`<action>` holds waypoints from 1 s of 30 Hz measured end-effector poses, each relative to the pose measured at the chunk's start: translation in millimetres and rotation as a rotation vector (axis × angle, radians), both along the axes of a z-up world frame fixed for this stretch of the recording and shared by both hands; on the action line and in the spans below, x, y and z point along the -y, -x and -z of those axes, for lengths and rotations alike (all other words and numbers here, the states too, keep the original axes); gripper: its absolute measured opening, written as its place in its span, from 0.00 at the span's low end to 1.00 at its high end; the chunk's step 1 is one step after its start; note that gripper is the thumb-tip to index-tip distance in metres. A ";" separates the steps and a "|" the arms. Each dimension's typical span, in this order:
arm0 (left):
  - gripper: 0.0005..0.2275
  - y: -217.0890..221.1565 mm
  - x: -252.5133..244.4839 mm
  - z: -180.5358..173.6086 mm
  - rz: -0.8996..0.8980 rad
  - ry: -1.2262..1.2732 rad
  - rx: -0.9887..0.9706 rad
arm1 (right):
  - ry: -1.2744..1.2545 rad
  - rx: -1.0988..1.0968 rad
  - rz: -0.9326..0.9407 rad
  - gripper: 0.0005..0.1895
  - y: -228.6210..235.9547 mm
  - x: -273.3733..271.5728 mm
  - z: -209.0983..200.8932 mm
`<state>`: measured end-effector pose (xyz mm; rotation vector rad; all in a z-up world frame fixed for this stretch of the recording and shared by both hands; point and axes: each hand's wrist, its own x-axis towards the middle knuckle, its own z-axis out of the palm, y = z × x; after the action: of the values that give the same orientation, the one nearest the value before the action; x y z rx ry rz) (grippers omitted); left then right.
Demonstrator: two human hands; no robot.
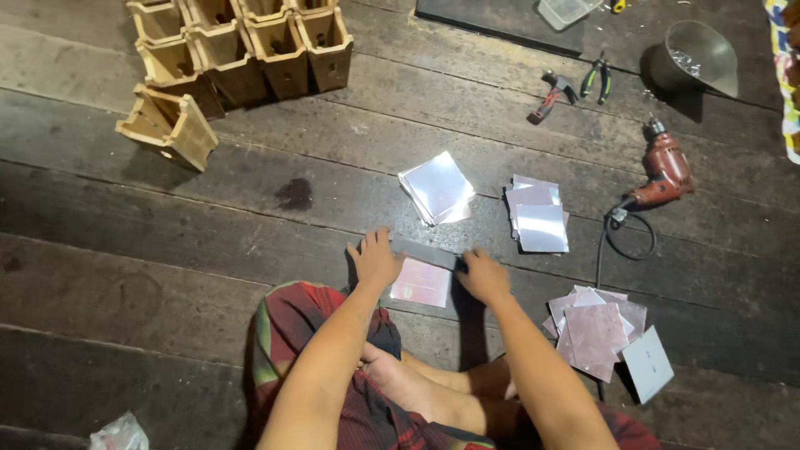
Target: The person sits on the floor and uses a ruler and pen to mark lines on small square pieces of material. They handle the pieces one at a time, aligning the ruler and drawing lines before moving to the next piece.
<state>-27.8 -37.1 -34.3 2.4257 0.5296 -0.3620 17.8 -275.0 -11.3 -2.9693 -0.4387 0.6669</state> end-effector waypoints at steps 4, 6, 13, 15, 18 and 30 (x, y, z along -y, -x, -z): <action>0.34 5.2 17.2 -7.5 0.033 -0.040 0.064 | -0.014 0.118 0.089 0.27 15.3 61.7 2.3; 0.43 15.2 31.9 -32.3 0.131 0.027 0.033 | -0.042 0.167 0.209 0.30 32.9 98.1 15.3; 0.57 19.1 75.8 -41.7 0.149 -0.189 -0.178 | -0.115 0.211 0.383 0.25 70.9 108.6 39.0; 0.54 18.9 84.2 -43.8 -0.094 -0.093 -0.155 | -0.204 0.271 0.418 0.22 78.3 105.7 40.6; 0.56 18.8 84.2 -30.1 -0.174 -0.025 -0.209 | -0.302 0.433 0.383 0.21 97.8 102.9 20.1; 0.59 23.2 76.8 3.6 -0.228 -0.037 -0.231 | -0.572 0.522 0.462 0.19 123.9 123.8 19.7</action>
<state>-50.9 -113.9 -37.9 2.3406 0.9113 -0.5405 -106.1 -398.8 -31.0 -2.4994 0.0502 -0.2521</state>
